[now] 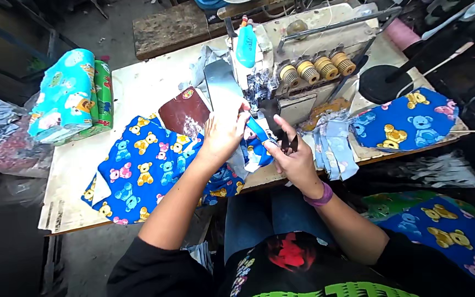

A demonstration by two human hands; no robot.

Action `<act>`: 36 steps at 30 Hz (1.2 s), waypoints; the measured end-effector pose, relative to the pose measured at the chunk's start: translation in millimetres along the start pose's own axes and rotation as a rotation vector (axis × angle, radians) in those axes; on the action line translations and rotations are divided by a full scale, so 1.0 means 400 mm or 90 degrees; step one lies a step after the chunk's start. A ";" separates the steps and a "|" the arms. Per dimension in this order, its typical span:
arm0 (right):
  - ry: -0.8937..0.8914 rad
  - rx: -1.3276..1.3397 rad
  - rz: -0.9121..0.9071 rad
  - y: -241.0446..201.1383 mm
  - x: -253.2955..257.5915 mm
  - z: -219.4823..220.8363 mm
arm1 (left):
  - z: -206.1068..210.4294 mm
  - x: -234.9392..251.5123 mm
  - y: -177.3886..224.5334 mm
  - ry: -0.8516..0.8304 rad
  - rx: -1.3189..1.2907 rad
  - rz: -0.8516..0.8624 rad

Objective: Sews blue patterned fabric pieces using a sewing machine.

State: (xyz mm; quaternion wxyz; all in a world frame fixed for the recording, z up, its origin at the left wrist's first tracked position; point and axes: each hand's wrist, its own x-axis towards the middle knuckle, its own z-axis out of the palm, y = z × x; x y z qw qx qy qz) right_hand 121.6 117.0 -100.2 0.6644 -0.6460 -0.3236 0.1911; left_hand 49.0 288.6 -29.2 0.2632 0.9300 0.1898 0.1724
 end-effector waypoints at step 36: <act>-0.181 0.172 0.160 -0.172 -0.031 -0.011 | 0.069 -0.235 0.132 0.129 -0.782 -0.342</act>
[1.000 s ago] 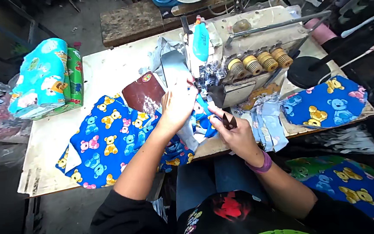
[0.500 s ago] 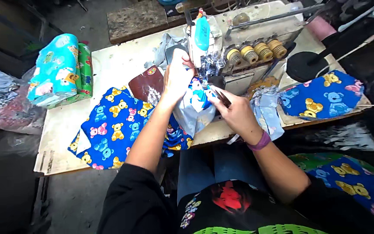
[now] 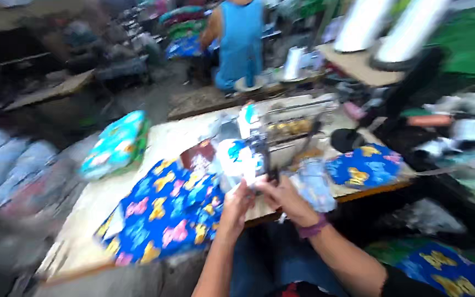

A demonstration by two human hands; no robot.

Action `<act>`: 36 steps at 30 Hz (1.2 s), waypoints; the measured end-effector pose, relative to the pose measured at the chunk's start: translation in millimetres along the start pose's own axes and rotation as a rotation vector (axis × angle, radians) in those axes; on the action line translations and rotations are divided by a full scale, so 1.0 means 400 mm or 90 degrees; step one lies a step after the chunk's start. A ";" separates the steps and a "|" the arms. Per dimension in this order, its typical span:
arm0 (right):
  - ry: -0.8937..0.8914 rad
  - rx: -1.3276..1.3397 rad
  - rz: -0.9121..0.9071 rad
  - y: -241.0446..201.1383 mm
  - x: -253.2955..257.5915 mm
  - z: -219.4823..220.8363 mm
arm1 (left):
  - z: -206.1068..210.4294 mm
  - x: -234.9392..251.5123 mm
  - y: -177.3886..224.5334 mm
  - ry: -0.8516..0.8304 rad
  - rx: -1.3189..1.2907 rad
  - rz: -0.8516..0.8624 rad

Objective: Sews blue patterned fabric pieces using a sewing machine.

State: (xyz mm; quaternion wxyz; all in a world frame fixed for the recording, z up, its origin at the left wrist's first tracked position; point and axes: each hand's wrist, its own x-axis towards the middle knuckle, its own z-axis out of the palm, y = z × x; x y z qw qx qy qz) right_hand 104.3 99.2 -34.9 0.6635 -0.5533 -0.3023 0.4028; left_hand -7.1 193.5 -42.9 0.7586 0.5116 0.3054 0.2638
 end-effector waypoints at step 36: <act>0.115 -0.024 -0.062 0.051 0.028 -0.025 | -0.015 0.016 -0.013 -0.047 -0.024 0.059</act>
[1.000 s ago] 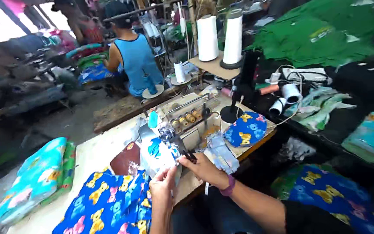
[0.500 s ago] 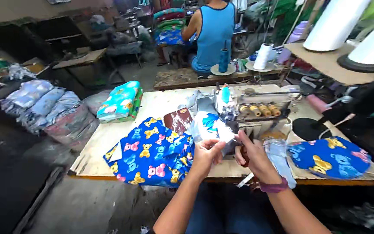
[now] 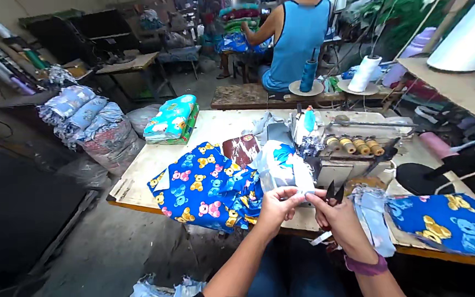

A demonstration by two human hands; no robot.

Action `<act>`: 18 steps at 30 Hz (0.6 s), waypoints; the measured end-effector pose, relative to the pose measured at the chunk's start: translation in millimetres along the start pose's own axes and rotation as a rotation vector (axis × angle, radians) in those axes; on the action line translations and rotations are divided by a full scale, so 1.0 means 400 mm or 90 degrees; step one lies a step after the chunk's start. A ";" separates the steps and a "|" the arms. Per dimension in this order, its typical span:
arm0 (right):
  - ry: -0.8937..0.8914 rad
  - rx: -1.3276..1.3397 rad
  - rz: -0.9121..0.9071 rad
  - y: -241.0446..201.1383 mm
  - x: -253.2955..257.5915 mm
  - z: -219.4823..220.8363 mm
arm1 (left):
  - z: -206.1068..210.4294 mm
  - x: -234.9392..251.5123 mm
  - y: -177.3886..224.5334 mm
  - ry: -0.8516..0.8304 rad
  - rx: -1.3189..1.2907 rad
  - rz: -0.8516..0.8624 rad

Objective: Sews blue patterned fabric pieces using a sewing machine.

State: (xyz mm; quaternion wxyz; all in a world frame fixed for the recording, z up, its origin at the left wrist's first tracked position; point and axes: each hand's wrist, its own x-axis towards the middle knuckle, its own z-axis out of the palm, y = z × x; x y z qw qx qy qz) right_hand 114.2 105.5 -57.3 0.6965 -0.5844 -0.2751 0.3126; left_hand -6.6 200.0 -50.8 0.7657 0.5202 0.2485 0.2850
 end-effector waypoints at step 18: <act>-0.040 0.001 0.005 0.030 -0.021 -0.008 | -0.219 -0.023 0.232 0.316 0.488 0.159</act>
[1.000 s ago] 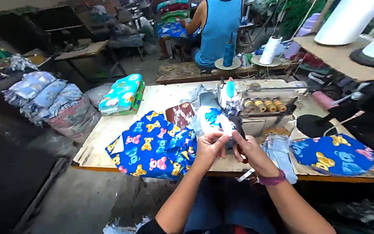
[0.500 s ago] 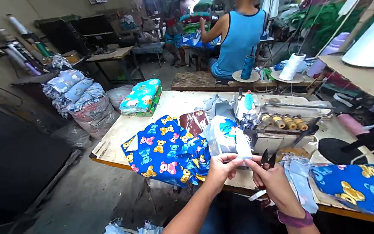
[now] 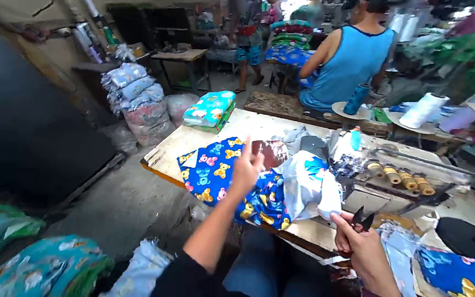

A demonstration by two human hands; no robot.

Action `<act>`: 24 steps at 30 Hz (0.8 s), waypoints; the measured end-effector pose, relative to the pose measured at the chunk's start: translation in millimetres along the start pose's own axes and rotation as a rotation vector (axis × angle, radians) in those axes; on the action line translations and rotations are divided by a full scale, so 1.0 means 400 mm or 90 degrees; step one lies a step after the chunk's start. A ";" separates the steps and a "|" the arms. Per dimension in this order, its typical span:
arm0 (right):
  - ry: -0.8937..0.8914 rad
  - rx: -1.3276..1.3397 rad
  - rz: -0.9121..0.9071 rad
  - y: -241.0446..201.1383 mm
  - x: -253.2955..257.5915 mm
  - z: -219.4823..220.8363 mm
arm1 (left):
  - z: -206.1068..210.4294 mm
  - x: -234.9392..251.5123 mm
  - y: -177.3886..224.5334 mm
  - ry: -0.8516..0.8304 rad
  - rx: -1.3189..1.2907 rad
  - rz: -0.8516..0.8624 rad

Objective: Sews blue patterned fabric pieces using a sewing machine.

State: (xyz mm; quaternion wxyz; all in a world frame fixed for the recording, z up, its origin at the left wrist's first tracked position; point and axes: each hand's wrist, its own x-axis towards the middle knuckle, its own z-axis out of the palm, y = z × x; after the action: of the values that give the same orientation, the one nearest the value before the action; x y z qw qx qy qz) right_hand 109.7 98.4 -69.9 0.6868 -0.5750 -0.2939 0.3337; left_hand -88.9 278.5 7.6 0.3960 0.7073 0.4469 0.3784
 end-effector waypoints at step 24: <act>-0.035 0.057 0.060 -0.049 0.007 -0.007 | 0.309 -0.144 -0.044 -0.257 -0.311 0.042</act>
State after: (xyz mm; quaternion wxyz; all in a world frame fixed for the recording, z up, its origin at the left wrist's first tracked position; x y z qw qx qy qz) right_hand 116.1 96.8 -50.9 0.6871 -0.5471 -0.2701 0.3944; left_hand -2.9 202.3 -68.1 0.6222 0.6662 0.2324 0.3391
